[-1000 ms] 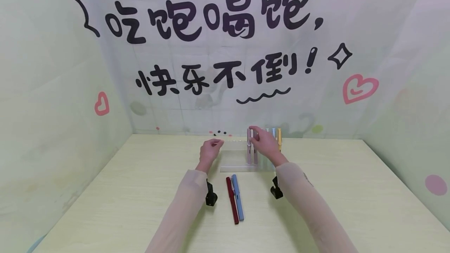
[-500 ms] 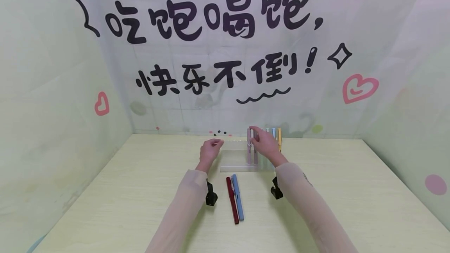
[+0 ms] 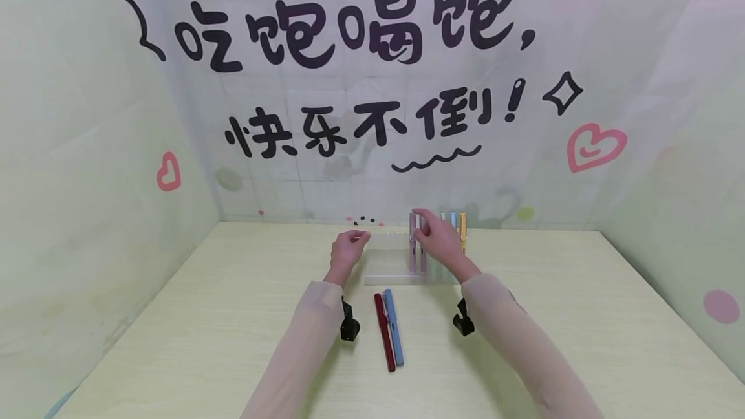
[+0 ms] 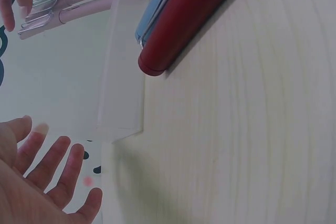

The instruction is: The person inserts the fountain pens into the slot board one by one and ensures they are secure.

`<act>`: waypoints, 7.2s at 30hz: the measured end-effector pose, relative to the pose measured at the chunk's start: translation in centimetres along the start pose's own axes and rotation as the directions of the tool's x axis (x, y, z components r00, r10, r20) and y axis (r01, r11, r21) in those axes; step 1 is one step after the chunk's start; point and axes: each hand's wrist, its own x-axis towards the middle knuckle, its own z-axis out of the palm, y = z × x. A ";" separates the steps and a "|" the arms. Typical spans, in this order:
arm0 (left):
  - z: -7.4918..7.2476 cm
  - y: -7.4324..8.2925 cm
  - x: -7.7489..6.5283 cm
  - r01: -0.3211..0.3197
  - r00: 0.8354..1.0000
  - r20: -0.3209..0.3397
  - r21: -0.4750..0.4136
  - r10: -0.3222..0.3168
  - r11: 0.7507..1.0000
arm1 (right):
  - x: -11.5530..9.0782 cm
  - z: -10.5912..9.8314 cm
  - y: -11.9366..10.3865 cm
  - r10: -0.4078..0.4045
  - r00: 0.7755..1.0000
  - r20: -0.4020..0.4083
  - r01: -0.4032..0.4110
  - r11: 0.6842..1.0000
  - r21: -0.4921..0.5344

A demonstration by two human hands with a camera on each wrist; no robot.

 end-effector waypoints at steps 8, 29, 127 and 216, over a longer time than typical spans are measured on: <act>-0.1 0.1 -0.1 0.004 1.000 0.002 0.001 -0.004 1.000 | -2.3 1.2 0.2 -0.086 0.995 0.045 0.082 0.993 0.080; -0.3 0.3 -0.4 0.003 1.000 0.003 0.013 -0.003 1.000 | -6.8 3.8 -1.0 -0.180 0.878 0.443 0.117 0.979 0.166; -0.2 0.1 -0.3 0.021 1.000 0.015 -0.008 -0.021 1.000 | -0.8 -2.3 -1.2 -0.026 0.989 0.142 -0.047 0.873 0.485; -0.1 -0.1 -0.2 0.011 1.000 0.023 -0.008 -0.011 1.000 | 1.1 0.8 -0.9 0.105 0.993 0.055 -0.112 0.983 0.148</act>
